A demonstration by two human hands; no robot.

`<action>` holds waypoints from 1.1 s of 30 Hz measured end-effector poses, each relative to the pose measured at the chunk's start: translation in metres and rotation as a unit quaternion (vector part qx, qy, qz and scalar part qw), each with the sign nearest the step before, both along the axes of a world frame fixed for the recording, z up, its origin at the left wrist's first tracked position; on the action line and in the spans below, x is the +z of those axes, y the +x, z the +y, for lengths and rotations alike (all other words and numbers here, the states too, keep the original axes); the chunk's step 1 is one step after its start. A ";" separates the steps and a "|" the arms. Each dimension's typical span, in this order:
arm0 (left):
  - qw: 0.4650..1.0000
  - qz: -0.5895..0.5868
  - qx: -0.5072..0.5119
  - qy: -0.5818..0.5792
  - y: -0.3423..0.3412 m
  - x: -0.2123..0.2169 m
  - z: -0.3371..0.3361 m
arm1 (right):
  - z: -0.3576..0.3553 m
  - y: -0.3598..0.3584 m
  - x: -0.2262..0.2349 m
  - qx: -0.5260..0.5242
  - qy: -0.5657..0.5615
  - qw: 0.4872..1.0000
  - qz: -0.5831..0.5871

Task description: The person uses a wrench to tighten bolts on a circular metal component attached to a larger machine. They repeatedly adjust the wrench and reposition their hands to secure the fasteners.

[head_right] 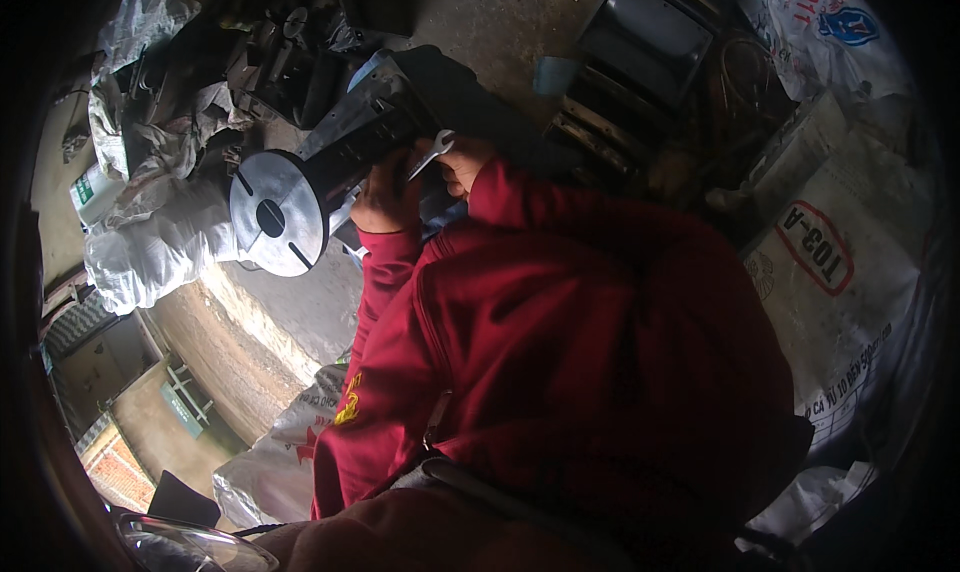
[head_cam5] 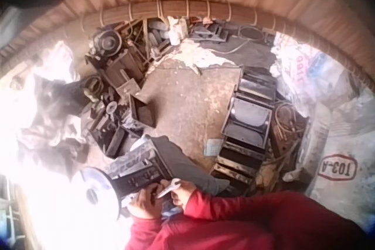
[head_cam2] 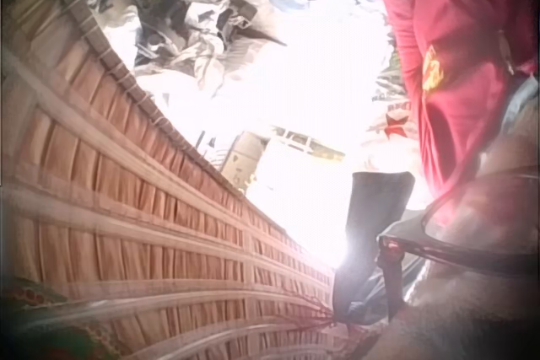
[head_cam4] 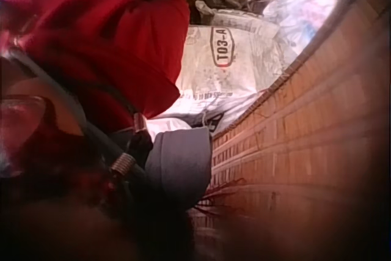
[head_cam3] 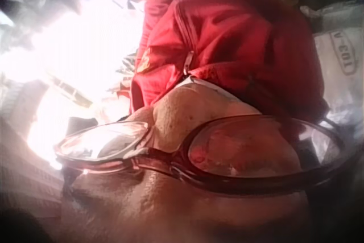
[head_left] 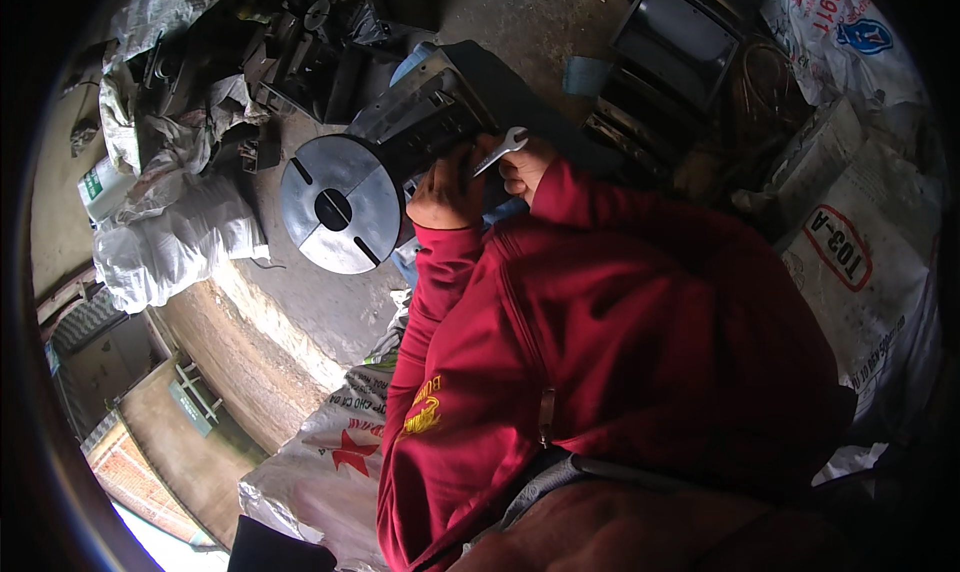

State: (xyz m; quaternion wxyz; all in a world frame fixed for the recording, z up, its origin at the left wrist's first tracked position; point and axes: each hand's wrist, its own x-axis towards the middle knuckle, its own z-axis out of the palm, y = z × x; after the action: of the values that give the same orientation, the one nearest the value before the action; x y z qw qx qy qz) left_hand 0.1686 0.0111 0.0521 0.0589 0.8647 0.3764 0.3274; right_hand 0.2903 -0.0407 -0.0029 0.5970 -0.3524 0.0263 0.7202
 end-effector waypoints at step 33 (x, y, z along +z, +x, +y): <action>0.994 0.091 -0.027 -0.056 -0.005 0.010 0.002 | -0.006 0.006 0.013 -0.006 0.012 1.000 0.021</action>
State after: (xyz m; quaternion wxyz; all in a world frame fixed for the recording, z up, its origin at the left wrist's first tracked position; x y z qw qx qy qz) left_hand 0.1639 0.0130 0.0624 0.0816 0.8961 0.3744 0.2240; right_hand 0.2963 -0.0463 0.0105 0.6048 -0.3297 0.0320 0.7242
